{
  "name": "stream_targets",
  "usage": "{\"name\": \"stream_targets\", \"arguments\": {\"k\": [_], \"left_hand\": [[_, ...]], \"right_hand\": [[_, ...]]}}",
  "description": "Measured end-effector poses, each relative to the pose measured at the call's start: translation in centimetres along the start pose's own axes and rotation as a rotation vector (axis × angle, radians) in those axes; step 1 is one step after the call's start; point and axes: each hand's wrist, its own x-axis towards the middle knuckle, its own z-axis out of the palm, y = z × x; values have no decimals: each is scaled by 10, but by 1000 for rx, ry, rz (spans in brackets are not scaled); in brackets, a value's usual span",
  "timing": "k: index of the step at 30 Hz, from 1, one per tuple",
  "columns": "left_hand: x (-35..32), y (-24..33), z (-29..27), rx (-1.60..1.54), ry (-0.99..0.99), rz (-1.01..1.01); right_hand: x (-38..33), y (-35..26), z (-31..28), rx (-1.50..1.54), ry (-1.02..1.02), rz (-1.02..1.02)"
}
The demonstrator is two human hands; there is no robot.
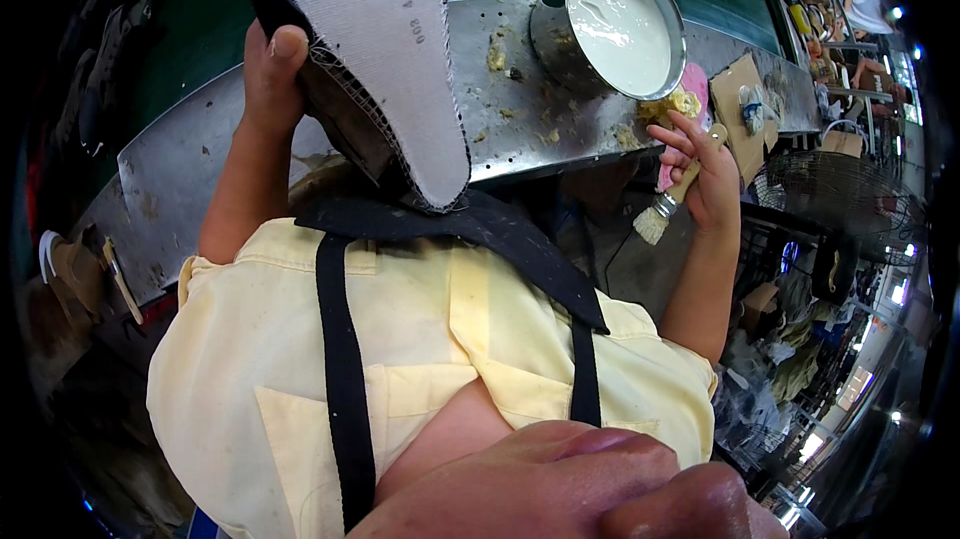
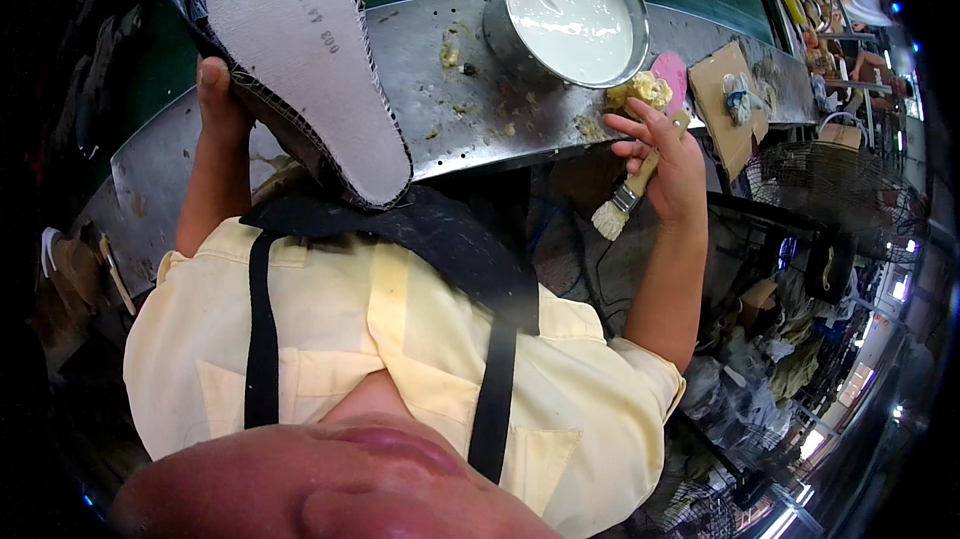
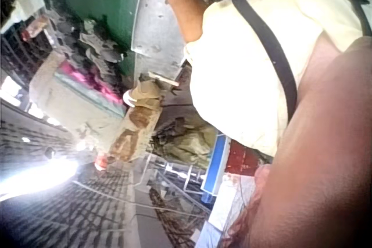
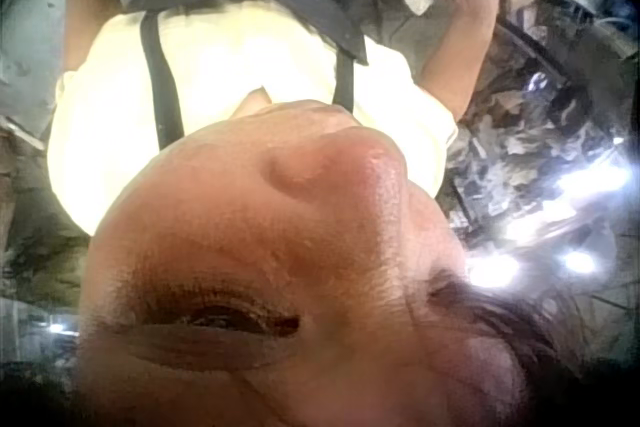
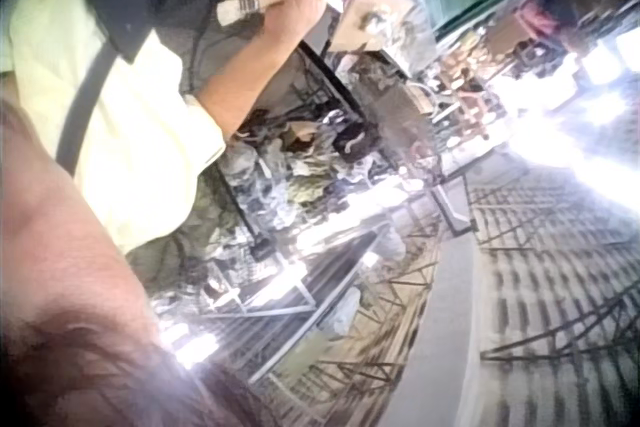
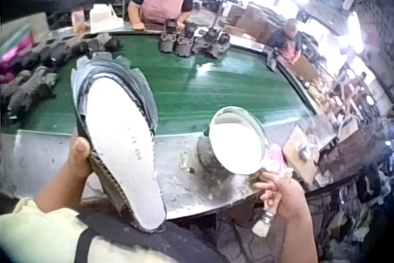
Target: The person stirs white paste in a metal bowl with a brush and then applies the paste to the bottom surfaces of shoes on a conveyor belt.
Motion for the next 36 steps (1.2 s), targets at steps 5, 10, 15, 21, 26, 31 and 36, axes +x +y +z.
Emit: {"name": "stream_targets", "arguments": {"k": [5, 10, 15, 21, 26, 31, 36], "left_hand": [[1, 10, 15, 48, -34, 1], [1, 9, 17, 73, -54, 7], [0, 11, 21, 68, -49, 13], [1, 12, 24, 54, -67, -4], [2, 13, 24, 70, -68, 9], [1, 14, 25, 94, -61, 25], [1, 14, 22, 128, -66, 36]], "right_hand": [[16, 6, -10, -1, 35, 3], [30, 3, -11, -33, 59, -7], [43, 0, -5, -60, 73, 18], [60, 7, 0, -58, 93, -6], [65, 15, 2, 1, 134, -52], [61, 16, 5, 27, 150, -61], [56, 17, 9, 48, 156, -84]]}}
